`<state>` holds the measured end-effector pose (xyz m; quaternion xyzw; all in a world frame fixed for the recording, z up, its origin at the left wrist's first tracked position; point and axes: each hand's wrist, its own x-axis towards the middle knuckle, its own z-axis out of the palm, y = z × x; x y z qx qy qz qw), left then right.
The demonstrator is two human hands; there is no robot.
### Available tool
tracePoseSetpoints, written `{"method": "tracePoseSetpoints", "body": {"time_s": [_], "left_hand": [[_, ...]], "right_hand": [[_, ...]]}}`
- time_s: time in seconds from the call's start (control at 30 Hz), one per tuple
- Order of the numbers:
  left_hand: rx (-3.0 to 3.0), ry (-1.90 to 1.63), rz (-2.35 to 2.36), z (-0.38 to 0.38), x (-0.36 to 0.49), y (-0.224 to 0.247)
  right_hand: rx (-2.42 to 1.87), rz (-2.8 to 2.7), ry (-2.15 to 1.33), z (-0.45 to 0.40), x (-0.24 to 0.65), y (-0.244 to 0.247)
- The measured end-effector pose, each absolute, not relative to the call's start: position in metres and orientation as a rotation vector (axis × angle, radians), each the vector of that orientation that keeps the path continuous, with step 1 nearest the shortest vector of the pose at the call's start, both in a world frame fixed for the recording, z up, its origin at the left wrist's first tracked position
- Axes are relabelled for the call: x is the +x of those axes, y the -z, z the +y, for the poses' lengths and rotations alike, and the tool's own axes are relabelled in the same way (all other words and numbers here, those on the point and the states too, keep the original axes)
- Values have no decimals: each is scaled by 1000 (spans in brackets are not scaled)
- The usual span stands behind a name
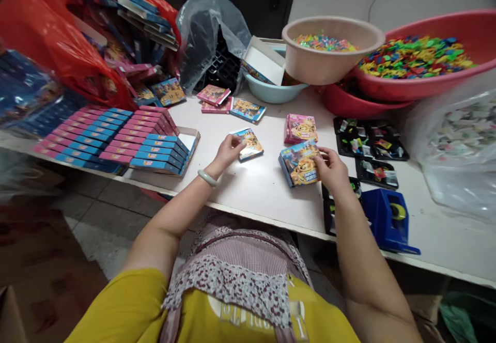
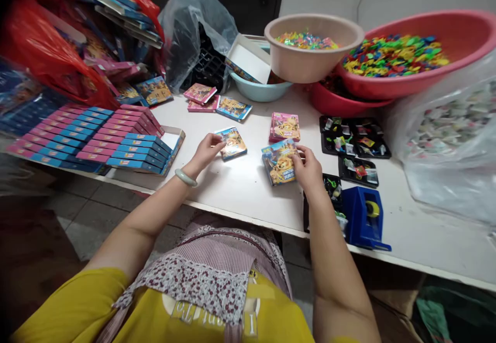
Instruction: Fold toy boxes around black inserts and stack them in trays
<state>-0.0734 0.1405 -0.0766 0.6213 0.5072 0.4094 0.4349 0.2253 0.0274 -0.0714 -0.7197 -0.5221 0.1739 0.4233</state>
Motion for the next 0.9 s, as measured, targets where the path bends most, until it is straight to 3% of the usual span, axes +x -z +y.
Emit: {"method": "tracePoseSetpoints", "body": {"time_s": [0.13, 0.3, 0.47, 0.77, 0.9], "left_hand": [[1541, -951, 1532, 166, -92, 94], [1489, -967, 1558, 180, -82, 108], [1387, -1043, 1487, 184, -78, 109], [1469, -1172, 986, 85, -111, 94], [1770, -1265, 849, 47, -118, 88]], "right_hand": [[-1700, -1620, -189, 54, 196, 71], [-1807, -1567, -725, 127, 90, 76], [-1882, -1384, -788, 164, 61, 98], [-1270, -1208, -971, 36, 89, 113], [-1233, -1370, -828, -7, 99, 102]]}}
